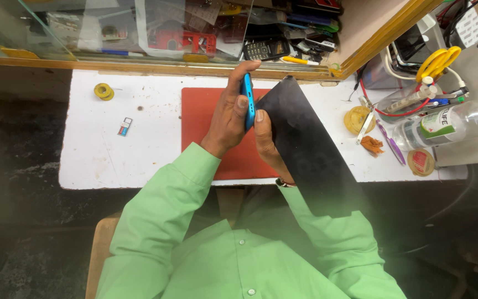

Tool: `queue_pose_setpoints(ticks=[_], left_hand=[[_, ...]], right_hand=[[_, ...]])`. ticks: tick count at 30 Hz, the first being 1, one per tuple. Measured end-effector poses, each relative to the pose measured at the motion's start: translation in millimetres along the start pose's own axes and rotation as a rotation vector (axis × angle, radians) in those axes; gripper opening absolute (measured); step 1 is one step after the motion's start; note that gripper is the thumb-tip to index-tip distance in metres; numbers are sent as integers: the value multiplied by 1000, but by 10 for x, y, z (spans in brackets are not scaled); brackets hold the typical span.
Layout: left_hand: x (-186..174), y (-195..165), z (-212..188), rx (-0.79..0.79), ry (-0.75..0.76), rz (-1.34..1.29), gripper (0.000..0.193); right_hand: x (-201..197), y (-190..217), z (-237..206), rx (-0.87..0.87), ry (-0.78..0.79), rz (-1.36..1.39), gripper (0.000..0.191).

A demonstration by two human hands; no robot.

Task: The person removes the back cover of a blue smartphone using a prying tool and a black plastic card. They then separate the internal chassis from the back cover, exposing the battery and internal components.

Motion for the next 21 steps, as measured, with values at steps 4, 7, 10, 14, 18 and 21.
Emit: queue_pose_setpoints(ticks=[4, 7, 10, 14, 18, 21], left_hand=[[0, -30, 7, 31, -4, -22, 76], [15, -76, 17, 83, -5, -23, 72], [23, -40, 9, 39, -17, -38, 72], [9, -45, -5, 25, -37, -48, 71], [19, -4, 0, -51, -29, -80, 74], [-13, -87, 15, 19, -55, -24, 71]], right_hand=[[-1, 76, 27, -46, -10, 24, 10], [-28, 143, -24, -84, -58, 84, 8], [-26, 123, -66, -57, -46, 141, 8], [24, 50, -43, -69, -30, 244, 10], [66, 149, -30, -342, -149, -33, 15], [192, -59, -4, -244, -76, 107, 15]])
Point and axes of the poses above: each hand's wrist, its own z-axis towards the middle knuckle, its own x-axis out of the palm, y = z × x, the point moved 9 cm from there along z, towards the middle knuckle, and after that the axes turned 3 degrees about y, right-handed, at the moved point
